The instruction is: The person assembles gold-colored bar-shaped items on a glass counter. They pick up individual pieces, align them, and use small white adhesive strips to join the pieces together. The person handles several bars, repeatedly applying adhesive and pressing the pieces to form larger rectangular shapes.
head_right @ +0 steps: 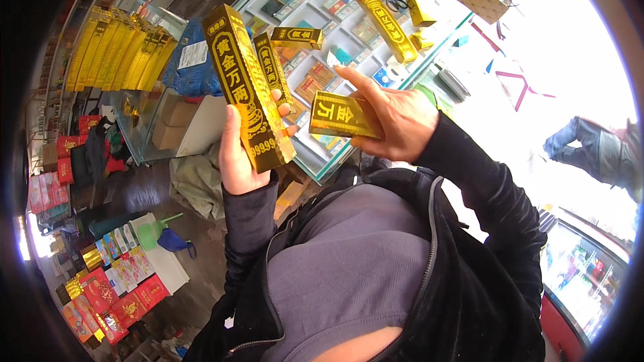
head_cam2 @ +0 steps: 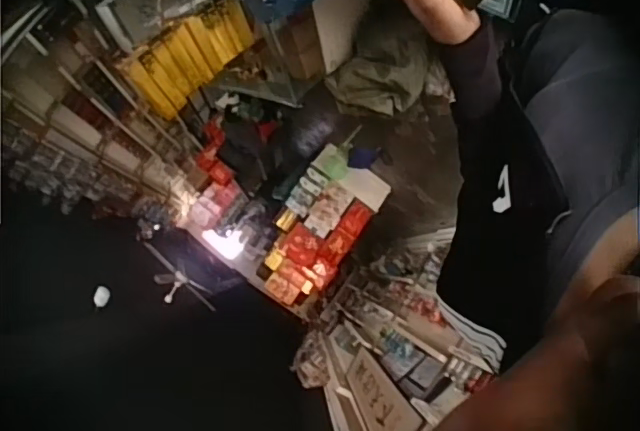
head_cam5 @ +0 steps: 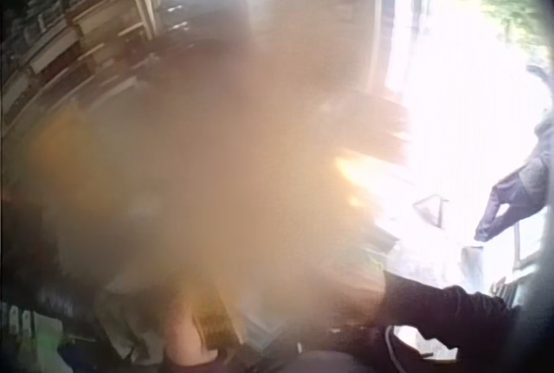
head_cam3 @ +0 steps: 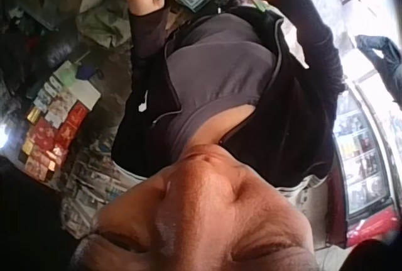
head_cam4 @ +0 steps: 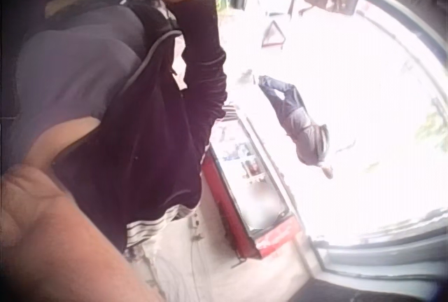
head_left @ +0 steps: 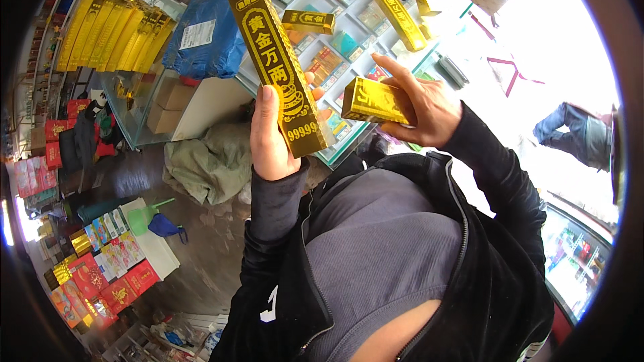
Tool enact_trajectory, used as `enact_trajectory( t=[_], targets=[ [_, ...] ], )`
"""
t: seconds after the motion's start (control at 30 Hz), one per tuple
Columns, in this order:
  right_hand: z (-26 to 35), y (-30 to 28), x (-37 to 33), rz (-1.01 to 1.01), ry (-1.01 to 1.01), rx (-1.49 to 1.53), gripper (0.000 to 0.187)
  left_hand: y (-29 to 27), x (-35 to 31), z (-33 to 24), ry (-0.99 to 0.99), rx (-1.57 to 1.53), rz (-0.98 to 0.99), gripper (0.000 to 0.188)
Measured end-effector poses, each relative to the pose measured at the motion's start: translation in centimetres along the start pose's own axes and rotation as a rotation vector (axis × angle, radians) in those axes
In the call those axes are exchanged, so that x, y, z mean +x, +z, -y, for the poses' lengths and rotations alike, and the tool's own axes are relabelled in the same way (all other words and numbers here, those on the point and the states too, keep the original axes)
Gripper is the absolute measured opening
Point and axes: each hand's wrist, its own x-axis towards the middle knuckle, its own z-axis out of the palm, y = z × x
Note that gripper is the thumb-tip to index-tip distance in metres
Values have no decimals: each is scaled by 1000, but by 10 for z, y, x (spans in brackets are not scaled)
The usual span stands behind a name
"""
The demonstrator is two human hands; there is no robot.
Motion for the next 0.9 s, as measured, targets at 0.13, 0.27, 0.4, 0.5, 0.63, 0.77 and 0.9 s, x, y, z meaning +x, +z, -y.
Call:
enact_trajectory(
  t=[0.13,0.27,0.4,0.5,0.63,0.77,0.9],
  targets=[
    [23,-20,-8,104,51,-15,102,10,4,6,-16,72,42,54],
    [37,-28,-13,269,211,-127,106,19,5,9,-12,136,83,55],
    [42,-30,-17,260,220,-90,106,30,5,14,27,187,80,52],
    [40,-28,-20,178,148,-24,101,37,4,16,10,220,74,51],
    [33,-25,-25,181,169,53,101,39,5,17,7,192,94,47],
    [28,-23,-28,185,187,29,101,35,9,22,19,187,96,44],
    [25,-22,-31,193,234,-23,103,27,13,29,-1,163,91,53]
  ],
)
